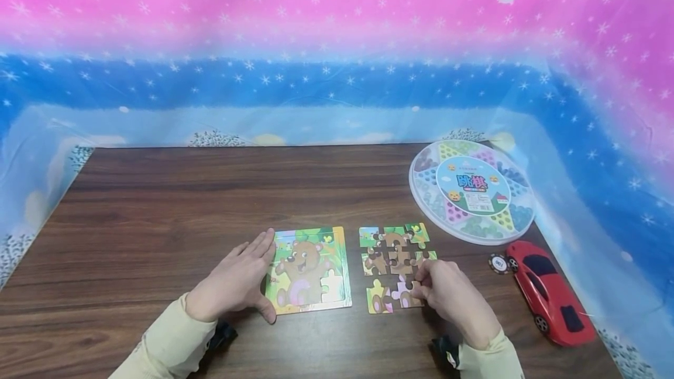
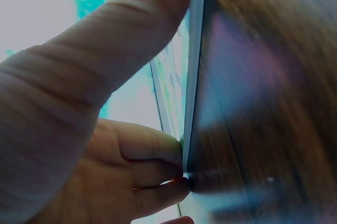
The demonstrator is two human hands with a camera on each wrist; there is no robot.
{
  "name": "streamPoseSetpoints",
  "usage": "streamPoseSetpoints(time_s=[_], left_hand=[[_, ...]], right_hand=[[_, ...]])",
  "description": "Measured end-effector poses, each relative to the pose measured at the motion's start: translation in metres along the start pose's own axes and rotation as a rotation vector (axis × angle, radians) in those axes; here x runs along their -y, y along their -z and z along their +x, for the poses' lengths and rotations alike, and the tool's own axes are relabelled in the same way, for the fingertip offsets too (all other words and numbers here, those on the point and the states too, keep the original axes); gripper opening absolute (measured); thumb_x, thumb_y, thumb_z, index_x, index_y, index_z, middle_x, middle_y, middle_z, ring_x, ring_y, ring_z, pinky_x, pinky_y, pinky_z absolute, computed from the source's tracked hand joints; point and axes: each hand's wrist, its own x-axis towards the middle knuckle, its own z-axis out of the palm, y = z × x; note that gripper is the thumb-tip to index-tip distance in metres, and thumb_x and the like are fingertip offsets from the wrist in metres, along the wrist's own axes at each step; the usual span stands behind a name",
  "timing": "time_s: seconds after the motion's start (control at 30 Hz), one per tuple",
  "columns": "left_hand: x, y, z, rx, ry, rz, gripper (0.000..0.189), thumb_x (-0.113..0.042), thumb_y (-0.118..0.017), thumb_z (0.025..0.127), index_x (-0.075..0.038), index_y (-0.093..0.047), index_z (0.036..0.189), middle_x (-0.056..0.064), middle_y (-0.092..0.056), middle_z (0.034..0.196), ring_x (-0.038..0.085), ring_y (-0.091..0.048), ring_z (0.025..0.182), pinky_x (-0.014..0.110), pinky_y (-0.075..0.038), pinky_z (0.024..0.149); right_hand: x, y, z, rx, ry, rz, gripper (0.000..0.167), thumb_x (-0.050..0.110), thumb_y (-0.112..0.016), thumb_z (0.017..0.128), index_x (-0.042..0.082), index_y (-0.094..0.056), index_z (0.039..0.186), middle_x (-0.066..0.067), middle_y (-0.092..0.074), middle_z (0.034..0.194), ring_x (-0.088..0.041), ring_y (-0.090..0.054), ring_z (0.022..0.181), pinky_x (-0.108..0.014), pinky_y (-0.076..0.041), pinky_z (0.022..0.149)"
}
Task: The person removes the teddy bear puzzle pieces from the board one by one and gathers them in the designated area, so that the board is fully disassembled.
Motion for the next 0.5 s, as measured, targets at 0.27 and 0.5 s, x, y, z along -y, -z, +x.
streamPoseSetpoints(time_s=[0.27, 0.5], left_hand=[[-0.0003, 0.0001, -0.0003, -0.003, -0.004, -0.005, 0.131, -0.065, -0.085, 0.044, 0.014, -0.042, 0.139, 0.031, -0.031, 0.15, 0.038, -0.032, 0.139, 0.054, -0.036, 0.105], [0.0003, 0.0004, 0.0004, 0.009, 0.003, -0.007, 0.132, -0.065, -0.085, 0.044, 0.014, -0.041, 0.14, 0.03, -0.029, 0.151, 0.038, -0.031, 0.14, 0.054, -0.035, 0.105]], right_hand=[[0.0015, 0.0009, 0.0006, 0.027, -0.039, 0.003, 0.016, 0.006, -0.079, 0.078, 0.008, -0.064, 0.082, 0.004, -0.058, 0.069, -0.011, -0.051, 0.061, -0.025, -0.043, 0.053], [0.0029, 0.0006, 0.0005, 0.027, -0.044, 0.003, 0.018, 0.006, -0.08, 0.077, 0.009, -0.063, 0.082, 0.004, -0.058, 0.068, -0.011, -0.051, 0.061, -0.026, -0.043, 0.053]])
